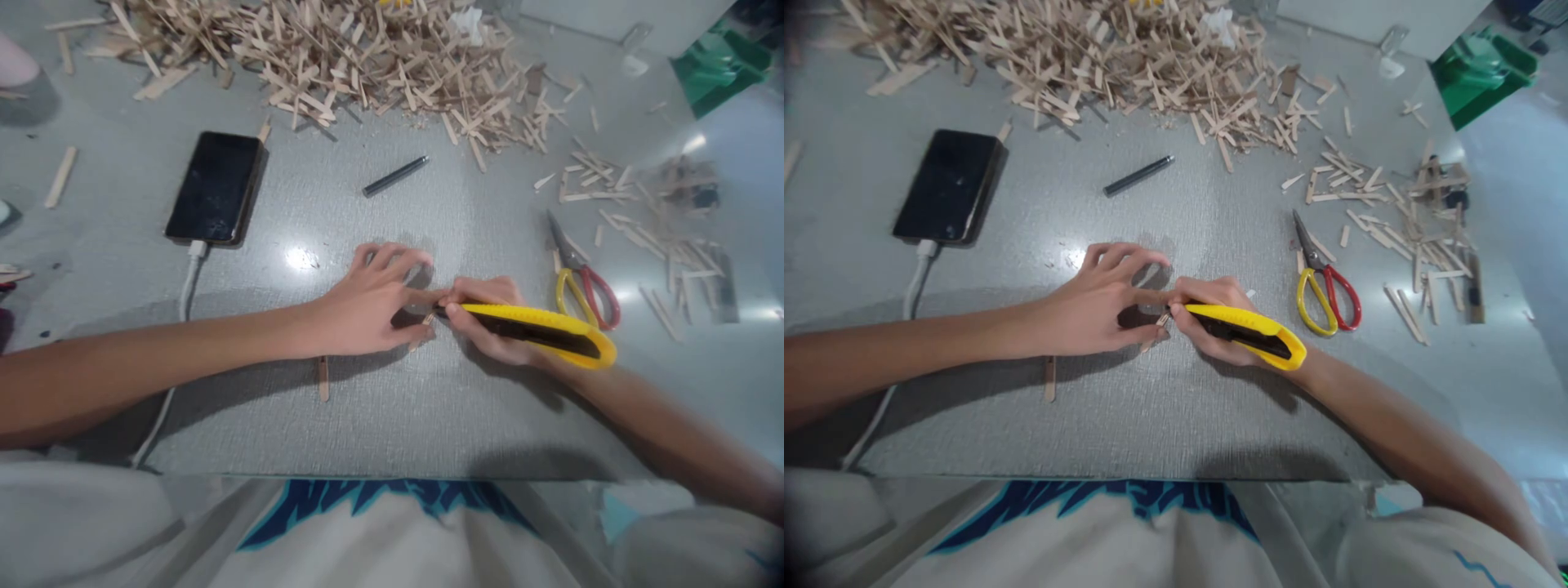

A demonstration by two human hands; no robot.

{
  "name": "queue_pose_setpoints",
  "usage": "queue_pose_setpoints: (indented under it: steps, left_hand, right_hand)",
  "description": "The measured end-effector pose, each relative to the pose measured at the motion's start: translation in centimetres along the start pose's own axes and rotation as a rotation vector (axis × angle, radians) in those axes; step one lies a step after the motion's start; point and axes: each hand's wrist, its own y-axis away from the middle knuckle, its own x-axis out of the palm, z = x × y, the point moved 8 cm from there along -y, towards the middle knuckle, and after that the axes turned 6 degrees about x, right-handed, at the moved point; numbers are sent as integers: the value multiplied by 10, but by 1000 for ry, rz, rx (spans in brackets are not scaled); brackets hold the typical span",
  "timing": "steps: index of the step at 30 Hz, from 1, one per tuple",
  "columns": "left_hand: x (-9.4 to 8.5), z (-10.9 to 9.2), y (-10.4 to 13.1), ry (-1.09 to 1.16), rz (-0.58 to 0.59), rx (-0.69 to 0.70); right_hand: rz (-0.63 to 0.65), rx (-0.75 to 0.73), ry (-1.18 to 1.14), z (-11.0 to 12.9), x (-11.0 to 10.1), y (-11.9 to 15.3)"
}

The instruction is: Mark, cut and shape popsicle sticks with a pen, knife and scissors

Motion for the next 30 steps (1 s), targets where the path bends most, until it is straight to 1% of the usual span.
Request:
queue_pose_setpoints:
  steps: [13,19,25,30]
  left_hand:
    - [8,4,3,24,-63,31]
    - [8,3,3,-8,-48,41]
    - [10,4,4,25,-70,33]
    - [11,3,4,-11,-63,52]
  right_hand:
    - [-41,-24,31,-2,-2,5]
    - [-86,55,5,-3,-7,7]
    - [-64,52,36,-3,-5,5]
    - [-56,15,44,-1,-3,5]
